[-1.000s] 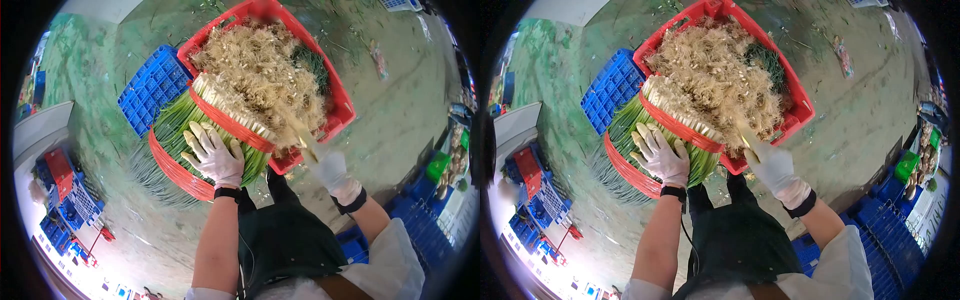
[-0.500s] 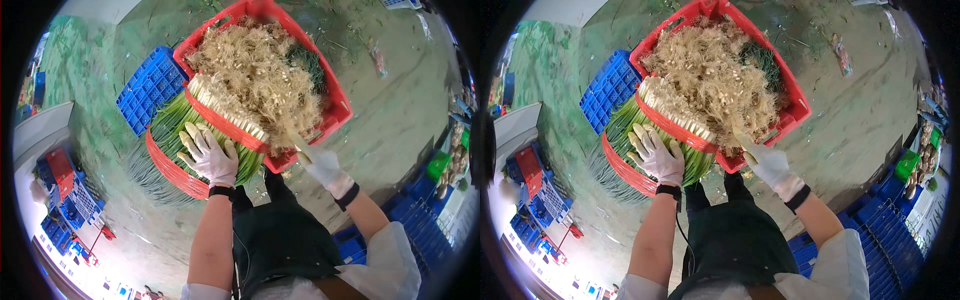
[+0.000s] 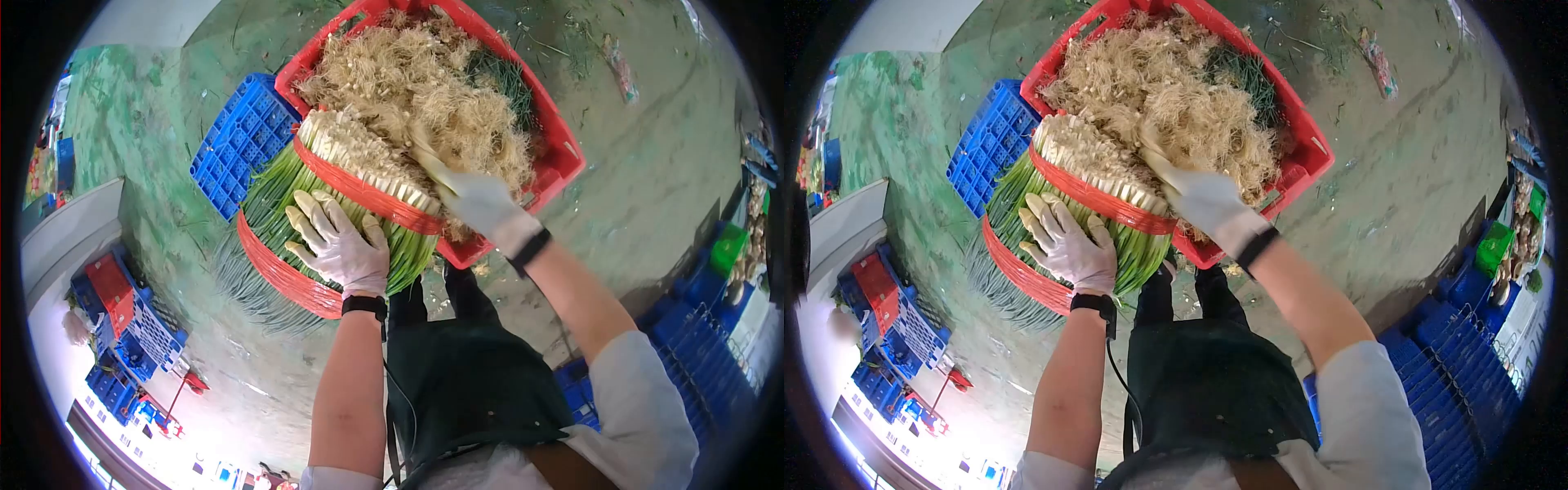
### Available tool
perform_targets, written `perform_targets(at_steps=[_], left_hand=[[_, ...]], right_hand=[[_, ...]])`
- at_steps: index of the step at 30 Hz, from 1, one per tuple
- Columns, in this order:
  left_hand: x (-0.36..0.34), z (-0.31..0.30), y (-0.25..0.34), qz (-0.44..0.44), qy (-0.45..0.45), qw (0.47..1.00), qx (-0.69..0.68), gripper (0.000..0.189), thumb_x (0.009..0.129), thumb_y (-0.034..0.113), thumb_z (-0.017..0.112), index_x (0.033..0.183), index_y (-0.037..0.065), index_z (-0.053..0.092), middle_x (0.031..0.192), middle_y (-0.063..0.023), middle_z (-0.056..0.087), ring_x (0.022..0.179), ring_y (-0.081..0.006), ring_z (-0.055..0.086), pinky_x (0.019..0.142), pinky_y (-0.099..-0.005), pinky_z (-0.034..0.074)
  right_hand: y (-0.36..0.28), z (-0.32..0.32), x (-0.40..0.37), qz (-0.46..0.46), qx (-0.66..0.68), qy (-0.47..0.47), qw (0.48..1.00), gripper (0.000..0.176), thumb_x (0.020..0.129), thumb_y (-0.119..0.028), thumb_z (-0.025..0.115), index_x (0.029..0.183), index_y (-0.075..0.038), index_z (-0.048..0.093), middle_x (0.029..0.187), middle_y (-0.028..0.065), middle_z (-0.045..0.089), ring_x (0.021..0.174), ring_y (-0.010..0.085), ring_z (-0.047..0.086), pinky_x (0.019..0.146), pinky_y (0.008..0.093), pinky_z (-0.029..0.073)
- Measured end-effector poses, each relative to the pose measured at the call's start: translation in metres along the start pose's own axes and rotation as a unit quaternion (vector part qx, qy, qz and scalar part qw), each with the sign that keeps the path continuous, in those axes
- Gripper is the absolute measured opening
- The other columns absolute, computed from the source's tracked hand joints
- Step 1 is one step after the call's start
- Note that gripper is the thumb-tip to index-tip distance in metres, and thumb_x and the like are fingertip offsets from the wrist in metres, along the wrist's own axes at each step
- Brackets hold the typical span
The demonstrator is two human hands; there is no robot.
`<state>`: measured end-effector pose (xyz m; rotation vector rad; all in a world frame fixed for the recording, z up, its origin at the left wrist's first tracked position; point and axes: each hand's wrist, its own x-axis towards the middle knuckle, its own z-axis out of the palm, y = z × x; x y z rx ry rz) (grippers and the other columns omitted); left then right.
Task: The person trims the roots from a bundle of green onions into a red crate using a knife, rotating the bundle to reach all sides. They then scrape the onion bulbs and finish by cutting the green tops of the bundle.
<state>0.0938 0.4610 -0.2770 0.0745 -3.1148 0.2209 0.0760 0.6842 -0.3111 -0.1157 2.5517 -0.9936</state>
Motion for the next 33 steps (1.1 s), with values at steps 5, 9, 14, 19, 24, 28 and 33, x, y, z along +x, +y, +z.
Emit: perform_targets(at_steps=[5, 9, 14, 19, 24, 28, 33], left_hand=[[-0.002, -0.002, 0.0, -0.007, -0.024, 1.0, 0.0, 0.075, 0.087, 0.044, 0.06, 0.147, 0.0, 0.047, 0.168, -0.0193, 0.027, 0.155, -0.0452, 0.02, 0.115, -0.0711, 0.021], [0.0, 0.003, 0.002, -0.014, -0.02, 1.0, -0.006, 0.076, 0.088, 0.045, 0.059, 0.149, 0.001, 0.046, 0.169, -0.019, 0.025, 0.155, -0.0453, 0.02, 0.116, -0.0711, 0.02], [0.003, -0.002, 0.003, -0.018, -0.032, 0.999, 0.004, 0.078, 0.089, 0.046, 0.058, 0.151, 0.0, 0.045, 0.169, -0.0193, 0.025, 0.156, -0.0453, 0.019, 0.117, -0.0703, 0.018], [-0.001, 0.003, 0.0, -0.001, 0.006, 1.0, 0.002, 0.079, 0.091, 0.051, 0.052, 0.151, -0.001, 0.044, 0.17, -0.0199, 0.024, 0.156, -0.0457, 0.018, 0.117, -0.0696, 0.017], [-0.001, 0.006, 0.001, -0.003, 0.017, 1.0, -0.008, 0.081, 0.092, 0.051, 0.05, 0.153, -0.001, 0.04, 0.17, -0.0198, 0.023, 0.156, -0.0457, 0.018, 0.117, -0.0695, 0.016], [-0.004, 0.008, 0.0, 0.005, 0.023, 1.0, 0.003, 0.081, 0.092, 0.048, 0.052, 0.156, 0.0, 0.037, 0.17, -0.0196, 0.022, 0.156, -0.0449, 0.019, 0.118, -0.0692, 0.016], [-0.003, 0.004, 0.003, 0.004, 0.033, 0.999, 0.011, 0.081, 0.089, 0.045, 0.057, 0.154, -0.001, 0.04, 0.17, -0.0196, 0.022, 0.156, -0.0441, 0.019, 0.117, -0.0695, 0.02]], right_hand=[[0.008, -0.035, -0.109, 0.073, -0.068, -0.036, 0.994, 0.053, 0.102, -0.03, 0.055, 0.154, -0.033, 0.046, 0.093, 0.0117, 0.072, 0.088, 0.0326, 0.071, 0.074, 0.0464, 0.056], [-0.011, -0.04, -0.118, 0.077, -0.104, 0.094, 0.987, 0.057, 0.099, -0.028, 0.063, 0.154, -0.031, 0.047, 0.078, 0.0124, 0.069, 0.069, 0.0329, 0.07, 0.06, 0.0462, 0.055], [-0.07, -0.017, -0.055, 0.019, 0.026, 0.125, 0.992, 0.063, 0.097, -0.028, 0.067, 0.155, -0.03, 0.045, 0.077, 0.0129, 0.069, 0.066, 0.0324, 0.069, 0.056, 0.0447, 0.054], [-0.071, 0.007, -0.047, -0.029, 0.011, 0.18, 0.983, 0.061, 0.094, -0.028, 0.069, 0.153, -0.03, 0.051, 0.077, 0.0106, 0.069, 0.063, 0.0312, 0.069, 0.053, 0.0429, 0.054], [-0.075, -0.011, -0.059, -0.038, 0.02, 0.155, 0.987, 0.061, 0.091, -0.021, 0.071, 0.15, -0.026, 0.055, 0.078, 0.0109, 0.068, 0.067, 0.0315, 0.069, 0.058, 0.042, 0.055], [-0.073, -0.01, -0.049, -0.031, 0.057, 0.11, 0.992, 0.056, 0.094, -0.026, 0.066, 0.149, -0.028, 0.054, 0.08, 0.011, 0.07, 0.072, 0.0325, 0.07, 0.06, 0.0455, 0.055], [-0.051, 0.003, -0.053, -0.047, 0.005, 0.12, 0.992, 0.062, 0.096, -0.024, 0.064, 0.155, -0.031, 0.046, 0.077, 0.0108, 0.068, 0.069, 0.032, 0.07, 0.057, 0.0449, 0.054]])
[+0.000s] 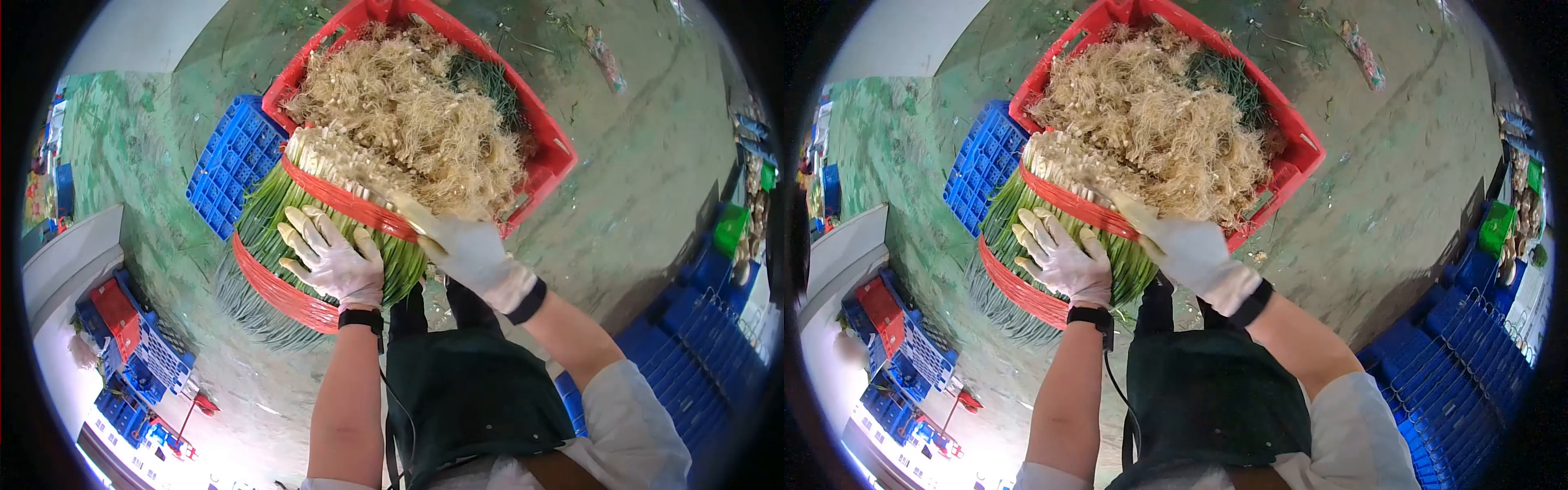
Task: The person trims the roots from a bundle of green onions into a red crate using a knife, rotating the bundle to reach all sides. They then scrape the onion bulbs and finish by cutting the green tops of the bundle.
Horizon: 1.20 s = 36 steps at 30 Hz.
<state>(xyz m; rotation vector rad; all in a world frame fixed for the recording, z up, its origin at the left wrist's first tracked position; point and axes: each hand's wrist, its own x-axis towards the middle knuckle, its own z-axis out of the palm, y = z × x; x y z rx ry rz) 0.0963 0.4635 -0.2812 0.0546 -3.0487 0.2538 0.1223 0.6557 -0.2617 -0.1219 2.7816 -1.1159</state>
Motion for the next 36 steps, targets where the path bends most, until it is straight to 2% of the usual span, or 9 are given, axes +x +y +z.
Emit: perform_targets(at_steps=[4, 9, 15, 21, 23, 29, 32, 34, 36], left_hand=[[0.002, -0.005, -0.002, 0.003, -0.025, 1.0, -0.017, 0.076, 0.089, 0.044, 0.057, 0.147, -0.003, 0.049, 0.17, -0.0206, 0.024, 0.155, -0.0457, 0.021, 0.114, -0.0705, 0.022], [0.0, 0.003, -0.002, 0.006, -0.005, 1.0, -0.018, 0.079, 0.089, 0.046, 0.057, 0.15, -0.003, 0.044, 0.169, -0.0227, 0.025, 0.154, -0.0483, 0.022, 0.113, -0.0715, 0.022], [0.001, -0.002, 0.001, -0.001, -0.016, 1.0, -0.007, 0.078, 0.09, 0.043, 0.057, 0.152, -0.002, 0.042, 0.169, -0.0209, 0.024, 0.155, -0.046, 0.02, 0.115, -0.0697, 0.022], [0.001, -0.005, -0.001, 0.0, -0.044, 0.999, 0.001, 0.08, 0.088, 0.044, 0.059, 0.152, -0.001, 0.043, 0.17, -0.0204, 0.024, 0.155, -0.0451, 0.021, 0.115, -0.07, 0.023], [0.003, -0.005, 0.001, -0.005, -0.038, 0.999, -0.004, 0.079, 0.088, 0.044, 0.059, 0.151, -0.001, 0.043, 0.17, -0.0205, 0.024, 0.155, -0.0452, 0.021, 0.115, -0.07, 0.022], [0.002, -0.005, 0.002, -0.015, -0.034, 0.999, 0.005, 0.077, 0.09, 0.044, 0.057, 0.151, -0.001, 0.043, 0.17, -0.0185, 0.023, 0.156, -0.0436, 0.02, 0.117, -0.069, 0.019], [0.002, -0.003, 0.001, -0.009, -0.028, 1.0, 0.0, 0.077, 0.089, 0.044, 0.058, 0.15, -0.001, 0.045, 0.17, -0.0189, 0.024, 0.156, -0.0435, 0.021, 0.117, -0.0686, 0.021], [0.002, -0.003, 0.0, -0.008, -0.039, 0.999, 0.003, 0.077, 0.088, 0.044, 0.059, 0.149, 0.0, 0.046, 0.169, -0.0193, 0.025, 0.156, -0.0434, 0.021, 0.116, -0.0687, 0.022], [0.001, -0.007, 0.0, -0.005, -0.046, 0.999, 0.005, 0.076, 0.088, 0.044, 0.06, 0.148, 0.0, 0.048, 0.169, -0.0187, 0.026, 0.155, -0.0429, 0.022, 0.116, -0.0693, 0.022]], right_hand=[[0.02, -0.031, -0.066, 0.002, -0.114, -0.056, 0.992, 0.071, 0.094, -0.024, 0.067, 0.159, -0.035, 0.041, 0.065, 0.0075, 0.057, 0.052, 0.0262, 0.062, 0.046, 0.0404, 0.05], [0.014, -0.038, -0.073, 0.059, -0.033, 0.007, 0.998, 0.062, 0.094, -0.027, 0.068, 0.153, -0.03, 0.05, 0.064, 0.0085, 0.06, 0.055, 0.027, 0.065, 0.049, 0.0408, 0.051], [0.011, 0.025, 0.01, -0.009, -0.018, 0.035, 0.999, 0.046, 0.095, -0.034, 0.067, 0.14, -0.023, 0.062, 0.073, 0.0109, 0.066, 0.061, 0.032, 0.067, 0.053, 0.0434, 0.053], [0.038, -0.034, -0.092, 0.03, -0.082, -0.057, 0.995, 0.041, 0.096, -0.029, 0.068, 0.135, -0.018, 0.064, 0.075, 0.0109, 0.066, 0.063, 0.0324, 0.067, 0.057, 0.0426, 0.054], [0.038, -0.048, -0.11, 0.102, -0.075, -0.065, 0.99, 0.053, 0.096, -0.023, 0.067, 0.147, -0.027, 0.058, 0.088, 0.0144, 0.07, 0.072, 0.0325, 0.07, 0.062, 0.0402, 0.056], [0.003, -0.025, -0.004, 0.074, 0.03, -0.057, 0.995, 0.055, 0.094, -0.019, 0.069, 0.147, -0.027, 0.057, 0.088, 0.014, 0.071, 0.078, 0.0326, 0.071, 0.068, 0.0415, 0.057], [0.013, -0.022, -0.007, 0.069, -0.04, -0.131, 0.988, 0.055, 0.093, -0.019, 0.07, 0.146, -0.026, 0.058, 0.088, 0.0131, 0.071, 0.08, 0.033, 0.071, 0.07, 0.0445, 0.057], [0.04, -0.032, -0.056, 0.051, -0.078, -0.092, 0.991, 0.052, 0.093, -0.019, 0.071, 0.144, -0.024, 0.061, 0.084, 0.0117, 0.071, 0.077, 0.0323, 0.07, 0.067, 0.0454, 0.055], [0.052, -0.046, -0.083, 0.006, -0.126, -0.066, 0.99, 0.051, 0.095, -0.026, 0.067, 0.145, -0.031, 0.058, 0.072, 0.0084, 0.065, 0.063, 0.0297, 0.067, 0.053, 0.0437, 0.052]])
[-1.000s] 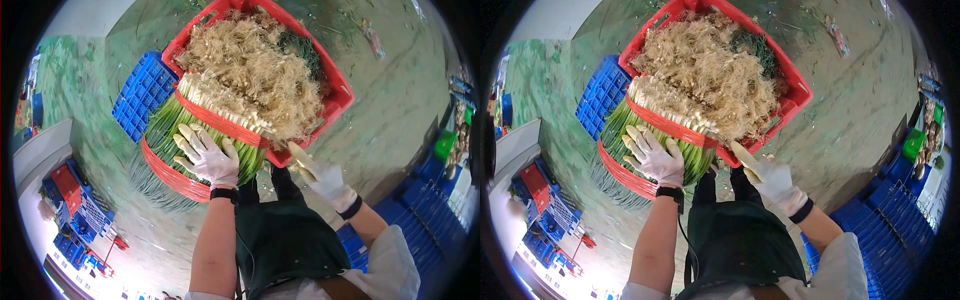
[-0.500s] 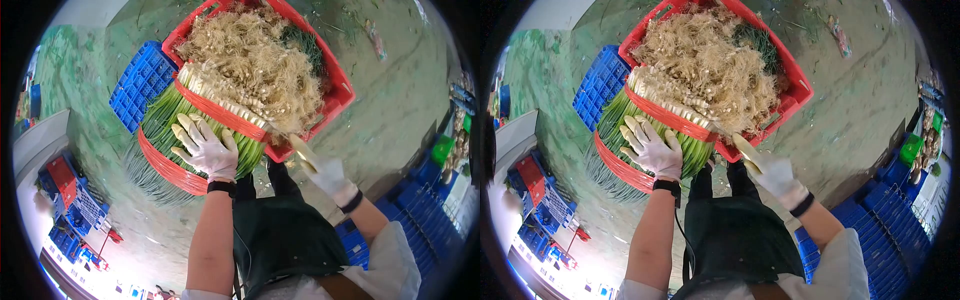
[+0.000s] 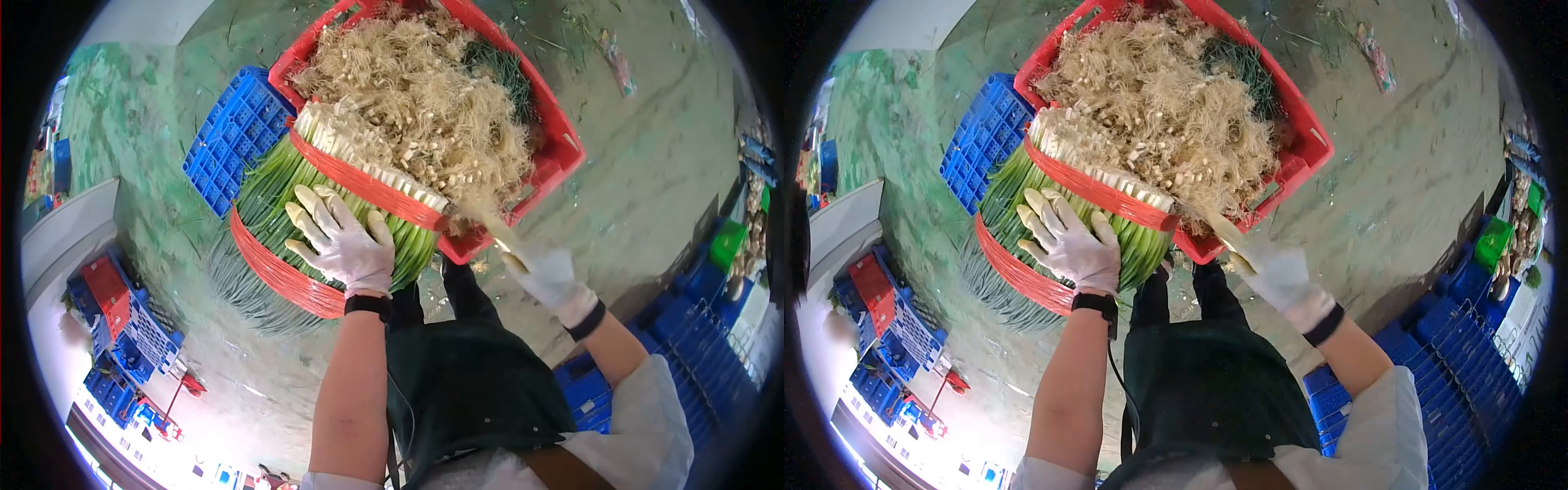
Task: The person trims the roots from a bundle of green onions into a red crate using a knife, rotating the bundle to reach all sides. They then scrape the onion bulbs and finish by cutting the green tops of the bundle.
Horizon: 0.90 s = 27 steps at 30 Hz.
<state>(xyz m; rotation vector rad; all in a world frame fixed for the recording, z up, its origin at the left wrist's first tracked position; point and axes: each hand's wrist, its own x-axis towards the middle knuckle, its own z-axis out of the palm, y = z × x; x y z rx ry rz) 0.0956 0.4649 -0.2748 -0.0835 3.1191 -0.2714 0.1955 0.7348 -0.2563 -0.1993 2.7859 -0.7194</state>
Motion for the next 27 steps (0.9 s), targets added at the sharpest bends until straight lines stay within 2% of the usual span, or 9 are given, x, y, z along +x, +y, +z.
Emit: perform_targets(at_steps=[6, 8, 11, 15, 18, 22, 24, 26, 27], left_hand=[[0.001, 0.004, 0.003, -0.015, 0.017, 1.0, 0.005, 0.08, 0.088, 0.045, 0.06, 0.152, 0.001, 0.044, 0.17, -0.0167, 0.024, 0.157, -0.0413, 0.02, 0.116, -0.0696, 0.021], [0.0, 0.005, 0.003, -0.017, 0.008, 1.0, 0.022, 0.081, 0.088, 0.046, 0.06, 0.154, 0.002, 0.042, 0.17, -0.0164, 0.023, 0.157, -0.0409, 0.019, 0.117, -0.0689, 0.021], [0.001, 0.001, 0.001, -0.008, -0.009, 1.0, 0.025, 0.082, 0.089, 0.047, 0.06, 0.154, 0.002, 0.041, 0.17, -0.0165, 0.023, 0.157, -0.041, 0.019, 0.117, -0.0678, 0.022], [0.001, 0.003, 0.001, -0.011, -0.013, 1.0, 0.022, 0.082, 0.089, 0.047, 0.059, 0.155, 0.001, 0.041, 0.17, -0.0171, 0.024, 0.157, -0.0417, 0.019, 0.117, -0.0679, 0.022], [0.001, 0.004, 0.001, -0.002, 0.026, 1.0, 0.004, 0.082, 0.089, 0.047, 0.058, 0.154, 0.001, 0.041, 0.169, -0.0187, 0.025, 0.156, -0.0429, 0.019, 0.116, -0.0693, 0.022], [0.002, -0.016, 0.003, -0.013, -0.023, 1.0, -0.009, 0.075, 0.095, 0.042, 0.054, 0.156, 0.001, 0.039, 0.17, -0.021, 0.021, 0.157, -0.0454, 0.015, 0.12, -0.0681, 0.017], [-0.029, -0.037, 0.01, -0.07, 0.026, 0.976, -0.204, 0.08, 0.099, 0.039, 0.054, 0.163, 0.002, 0.026, 0.17, -0.0284, 0.013, 0.157, -0.0505, 0.01, 0.122, -0.0692, 0.011], [-0.076, -0.035, 0.031, -0.076, 0.044, 0.98, -0.178, 0.086, 0.097, 0.046, 0.058, 0.163, 0.002, 0.024, 0.169, -0.0315, 0.012, 0.154, -0.0557, 0.012, 0.118, -0.074, 0.015], [-0.1, -0.024, 0.043, -0.058, 0.016, 0.983, -0.175, 0.087, 0.097, 0.049, 0.058, 0.163, 0.003, 0.025, 0.168, -0.0334, 0.014, 0.152, -0.0588, 0.015, 0.115, -0.0767, 0.018]], right_hand=[[-0.035, -0.007, 0.061, 0.022, 0.093, 0.041, 0.995, 0.052, 0.096, -0.025, 0.067, 0.146, -0.032, 0.057, 0.075, 0.0087, 0.067, 0.065, 0.0294, 0.068, 0.056, 0.0436, 0.054], [-0.039, 0.011, 0.091, 0.022, 0.037, -0.048, 0.998, 0.051, 0.097, -0.027, 0.065, 0.148, -0.033, 0.056, 0.084, 0.0111, 0.072, 0.07, 0.0289, 0.071, 0.059, 0.0424, 0.055], [-0.015, 0.005, 0.055, -0.028, 0.103, 0.044, 0.993, 0.058, 0.097, -0.021, 0.066, 0.152, -0.03, 0.052, 0.098, 0.0127, 0.075, 0.081, 0.0292, 0.074, 0.067, 0.0397, 0.059], [0.008, -0.01, -0.019, 0.047, 0.134, -0.058, 0.988, 0.063, 0.096, -0.015, 0.068, 0.155, -0.026, 0.049, 0.115, 0.012, 0.075, 0.093, 0.0304, 0.074, 0.077, 0.0337, 0.06], [0.016, 0.008, -0.031, 0.085, 0.151, -0.006, 0.985, 0.066, 0.096, -0.01, 0.069, 0.156, -0.023, 0.047, 0.124, 0.0115, 0.073, 0.101, 0.0285, 0.075, 0.083, 0.0293, 0.059], [-0.018, 0.036, 0.017, 0.186, 0.38, 0.059, 0.904, 0.065, 0.099, -0.009, 0.066, 0.159, -0.021, 0.043, 0.133, 0.0151, 0.069, 0.111, 0.0238, 0.073, 0.091, 0.0299, 0.056], [-0.012, 0.067, 0.032, 0.201, 0.385, 0.038, 0.9, 0.066, 0.099, -0.008, 0.065, 0.16, -0.019, 0.041, 0.136, 0.0164, 0.067, 0.116, 0.0229, 0.071, 0.094, 0.0309, 0.055], [-0.007, 0.104, 0.035, 0.123, 0.457, 0.124, 0.872, 0.066, 0.101, -0.006, 0.063, 0.161, -0.014, 0.038, 0.143, 0.0161, 0.063, 0.119, 0.022, 0.068, 0.097, 0.0311, 0.053], [-0.011, 0.091, 0.044, 0.057, 0.33, 0.174, 0.926, 0.065, 0.101, -0.003, 0.062, 0.161, -0.01, 0.037, 0.146, 0.0145, 0.061, 0.119, 0.0207, 0.067, 0.096, 0.0307, 0.052]])
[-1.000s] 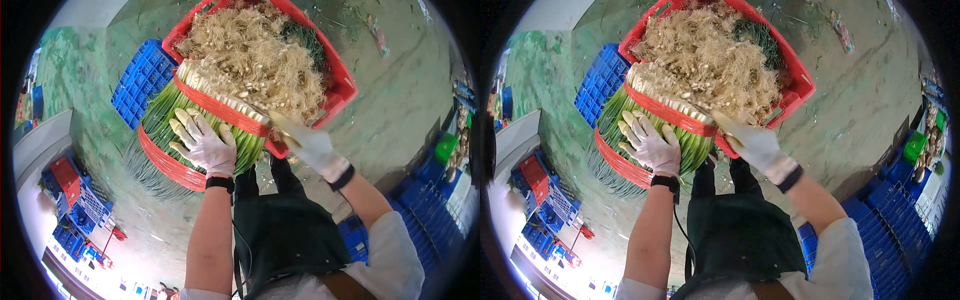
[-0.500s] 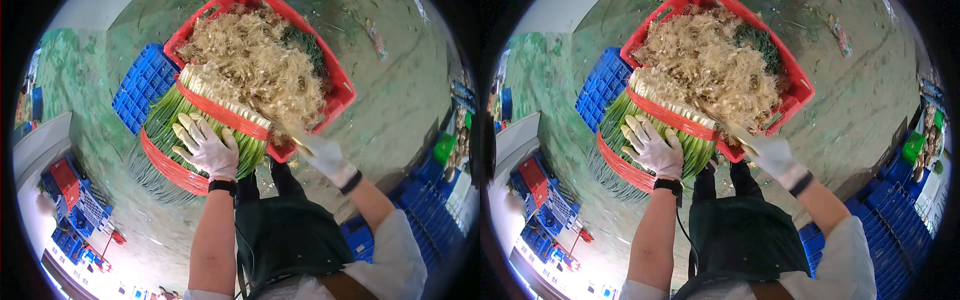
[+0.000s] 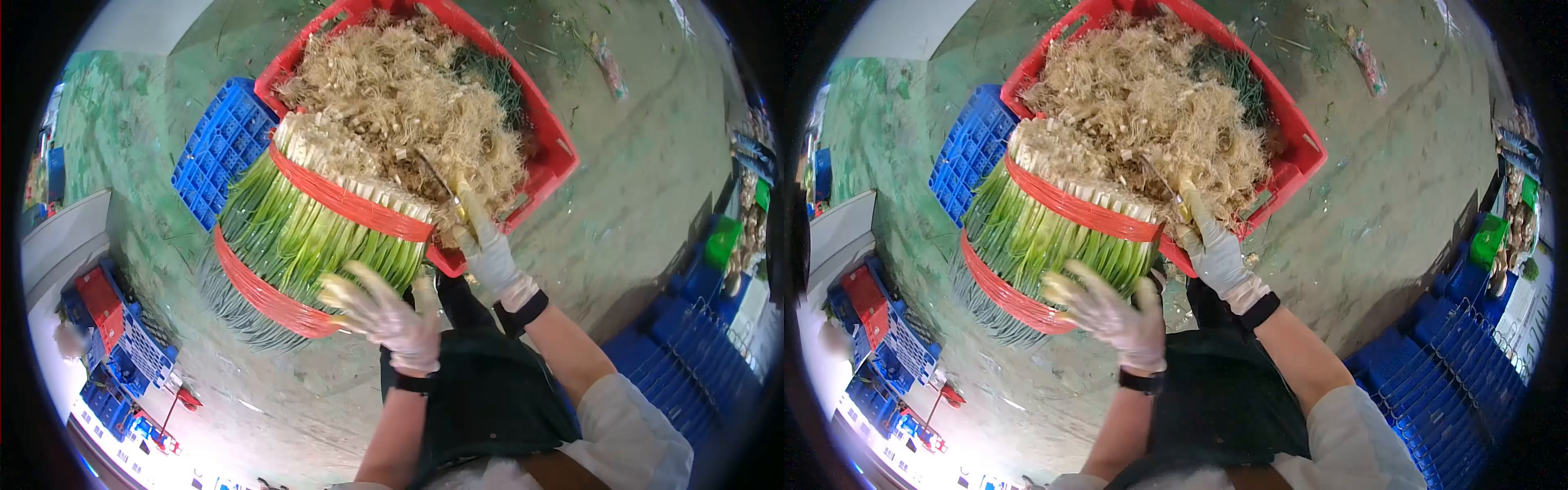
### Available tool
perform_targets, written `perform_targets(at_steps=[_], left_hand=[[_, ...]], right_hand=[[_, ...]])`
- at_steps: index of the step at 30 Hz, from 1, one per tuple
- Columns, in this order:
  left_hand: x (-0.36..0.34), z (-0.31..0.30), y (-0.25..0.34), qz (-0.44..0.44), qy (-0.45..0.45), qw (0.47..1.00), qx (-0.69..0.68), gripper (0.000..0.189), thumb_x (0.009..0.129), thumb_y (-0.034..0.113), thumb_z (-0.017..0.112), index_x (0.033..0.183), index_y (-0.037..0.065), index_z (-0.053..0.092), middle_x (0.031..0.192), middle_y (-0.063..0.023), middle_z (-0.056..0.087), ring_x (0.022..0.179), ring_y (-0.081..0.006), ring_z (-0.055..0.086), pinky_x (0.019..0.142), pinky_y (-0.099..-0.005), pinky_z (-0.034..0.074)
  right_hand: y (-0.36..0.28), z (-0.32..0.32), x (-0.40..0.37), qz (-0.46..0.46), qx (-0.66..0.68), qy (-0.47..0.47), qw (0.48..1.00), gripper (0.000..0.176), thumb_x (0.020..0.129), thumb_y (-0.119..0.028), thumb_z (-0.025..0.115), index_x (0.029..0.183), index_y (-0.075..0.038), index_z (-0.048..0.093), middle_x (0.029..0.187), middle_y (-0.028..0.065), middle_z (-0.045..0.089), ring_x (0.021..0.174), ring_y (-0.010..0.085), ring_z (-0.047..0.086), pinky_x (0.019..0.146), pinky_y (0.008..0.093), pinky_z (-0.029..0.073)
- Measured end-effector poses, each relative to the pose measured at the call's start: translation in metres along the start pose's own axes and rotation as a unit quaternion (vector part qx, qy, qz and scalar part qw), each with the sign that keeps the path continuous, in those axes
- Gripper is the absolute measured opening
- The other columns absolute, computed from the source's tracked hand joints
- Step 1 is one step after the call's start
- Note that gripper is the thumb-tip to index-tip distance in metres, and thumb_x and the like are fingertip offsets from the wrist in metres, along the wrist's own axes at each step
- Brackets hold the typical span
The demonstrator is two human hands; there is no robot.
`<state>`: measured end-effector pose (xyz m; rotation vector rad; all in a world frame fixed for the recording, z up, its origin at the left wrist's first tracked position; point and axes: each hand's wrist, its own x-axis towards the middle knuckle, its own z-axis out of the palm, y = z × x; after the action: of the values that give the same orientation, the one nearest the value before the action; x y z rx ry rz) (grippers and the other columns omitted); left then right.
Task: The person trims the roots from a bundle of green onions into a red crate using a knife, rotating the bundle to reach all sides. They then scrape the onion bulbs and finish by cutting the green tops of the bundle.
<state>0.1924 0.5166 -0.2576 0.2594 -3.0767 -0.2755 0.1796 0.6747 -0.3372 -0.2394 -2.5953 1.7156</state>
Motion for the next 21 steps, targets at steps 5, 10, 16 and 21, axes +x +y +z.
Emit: perform_targets(at_steps=[5, 10, 16, 21], left_hand=[[-0.026, 0.089, -0.05, 0.112, 0.127, 0.971, 0.166, 0.083, 0.099, 0.07, 0.044, 0.152, 0.006, 0.039, 0.157, -0.0392, 0.034, 0.142, -0.0653, 0.032, 0.109, -0.0808, 0.022], [0.06, 0.036, -0.062, 0.122, 0.167, 0.971, 0.116, 0.08, 0.103, 0.07, 0.031, 0.147, 0.008, 0.054, 0.158, -0.0262, 0.043, 0.145, -0.0501, 0.04, 0.121, -0.0643, 0.02], [0.253, -0.038, -0.09, 0.152, 0.086, 0.982, 0.067, 0.062, 0.1, 0.044, 0.059, 0.154, 0.015, 0.049, 0.163, -0.0134, 0.041, 0.15, -0.0405, 0.035, 0.121, -0.0634, 0.021], [0.298, -0.029, -0.102, 0.149, 0.039, 0.987, 0.047, 0.062, 0.1, 0.041, 0.061, 0.156, 0.018, 0.046, 0.164, -0.0106, 0.04, 0.152, -0.0363, 0.033, 0.123, -0.063, 0.019]], right_hand=[[0.005, 0.002, -0.003, 0.031, 0.048, -0.003, 0.998, 0.061, 0.104, -0.005, 0.06, 0.16, -0.008, 0.037, 0.143, 0.0165, 0.061, 0.119, 0.019, 0.064, 0.096, 0.0332, 0.054], [-0.068, -0.029, 0.028, 0.132, 0.217, -0.002, 0.967, 0.066, 0.101, 0.004, 0.054, 0.162, -0.007, 0.032, 0.162, 0.0089, 0.042, 0.102, 0.012, 0.06, 0.087, 0.0251, 0.055], [-0.105, 0.003, 0.072, -0.105, -0.032, 0.064, 0.992, 0.069, 0.095, -0.008, 0.067, 0.159, -0.012, 0.042, 0.115, 0.0169, 0.072, 0.075, 0.0315, 0.069, 0.069, 0.0325, 0.056], [-0.139, 0.051, 0.137, -0.041, -0.099, 0.0, 0.994, 0.067, 0.099, -0.027, 0.063, 0.161, -0.027, 0.037, 0.087, 0.0136, 0.068, 0.07, 0.0342, 0.069, 0.06, 0.0441, 0.055]])
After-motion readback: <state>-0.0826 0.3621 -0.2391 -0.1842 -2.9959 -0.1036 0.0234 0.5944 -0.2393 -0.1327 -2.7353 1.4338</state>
